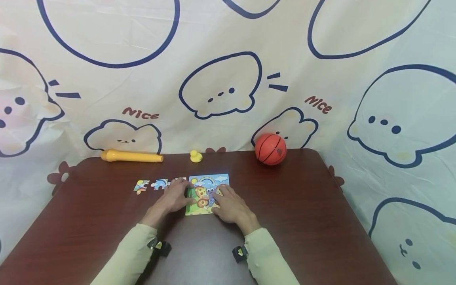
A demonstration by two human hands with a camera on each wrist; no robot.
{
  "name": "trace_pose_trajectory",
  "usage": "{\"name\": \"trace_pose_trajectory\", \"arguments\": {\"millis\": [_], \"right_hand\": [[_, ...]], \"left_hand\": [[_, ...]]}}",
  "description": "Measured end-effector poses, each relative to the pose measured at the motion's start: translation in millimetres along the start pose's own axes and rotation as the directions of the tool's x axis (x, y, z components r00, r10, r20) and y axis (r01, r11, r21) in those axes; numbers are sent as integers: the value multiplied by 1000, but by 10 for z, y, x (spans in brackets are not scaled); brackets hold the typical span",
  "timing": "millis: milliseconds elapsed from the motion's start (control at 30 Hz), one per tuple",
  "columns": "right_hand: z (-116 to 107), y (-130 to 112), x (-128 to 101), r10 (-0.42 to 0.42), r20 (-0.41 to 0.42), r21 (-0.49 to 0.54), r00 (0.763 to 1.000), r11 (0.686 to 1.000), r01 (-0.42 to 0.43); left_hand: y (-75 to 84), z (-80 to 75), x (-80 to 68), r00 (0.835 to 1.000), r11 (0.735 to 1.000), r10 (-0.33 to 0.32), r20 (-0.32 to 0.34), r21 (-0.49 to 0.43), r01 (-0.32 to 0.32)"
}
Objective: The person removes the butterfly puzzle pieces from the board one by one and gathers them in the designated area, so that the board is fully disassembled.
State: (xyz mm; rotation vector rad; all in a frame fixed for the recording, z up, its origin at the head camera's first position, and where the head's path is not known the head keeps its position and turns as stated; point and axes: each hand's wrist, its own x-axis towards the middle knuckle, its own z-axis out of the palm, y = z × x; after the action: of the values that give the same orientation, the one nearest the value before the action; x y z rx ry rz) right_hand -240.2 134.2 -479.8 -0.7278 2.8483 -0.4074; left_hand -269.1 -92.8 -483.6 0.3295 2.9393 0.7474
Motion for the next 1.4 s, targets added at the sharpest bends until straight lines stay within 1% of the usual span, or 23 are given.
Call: {"name": "trace_pose_trajectory", "arguments": {"millis": [200, 333, 500, 667, 767, 867, 1067, 1233, 1400], "right_hand": [[-7, -9, -5, 5, 5, 9, 1000, 1000, -5], [-3, -2, -5, -2, 2, 17, 1000, 1000, 2], [4, 16, -5, -8, -1, 14, 1000, 1000, 8], [-8, 14, -3, -2, 10, 16, 1000, 1000, 2], [-14, 18, -1, 2, 12, 19, 1000, 1000, -2], [-18, 23, 2, 1, 9, 18, 1000, 1000, -1], [-8, 23, 11, -20, -2, 16, 1000, 1000, 20], [-5, 19, 4, -31, -3, 11, 1000, 999, 31], [-11, 21, -5, -17, 2, 24, 1000, 1000, 17]], "left_hand": [[1, 6, -8, 1000, 1000, 4, -15, -16, -4], [8, 6, -25, 1000, 999, 14, -27, -48, -16], [1, 16, -45, 999, 993, 28, -37, -112, -32], [-23, 19, -50, 998, 979, 38, -55, -198, -48], [-29, 9, -59, 998, 972, 26, -50, -232, -37], [-37, 6, -57, 999, 970, 11, -49, -243, -23], [-64, -9, -68, 996, 963, -16, -90, -269, -9], [-108, -49, -128, 994, 959, -25, -105, -283, -6], [-198, -111, -194, 992, 957, -33, -124, -292, -4]]}}
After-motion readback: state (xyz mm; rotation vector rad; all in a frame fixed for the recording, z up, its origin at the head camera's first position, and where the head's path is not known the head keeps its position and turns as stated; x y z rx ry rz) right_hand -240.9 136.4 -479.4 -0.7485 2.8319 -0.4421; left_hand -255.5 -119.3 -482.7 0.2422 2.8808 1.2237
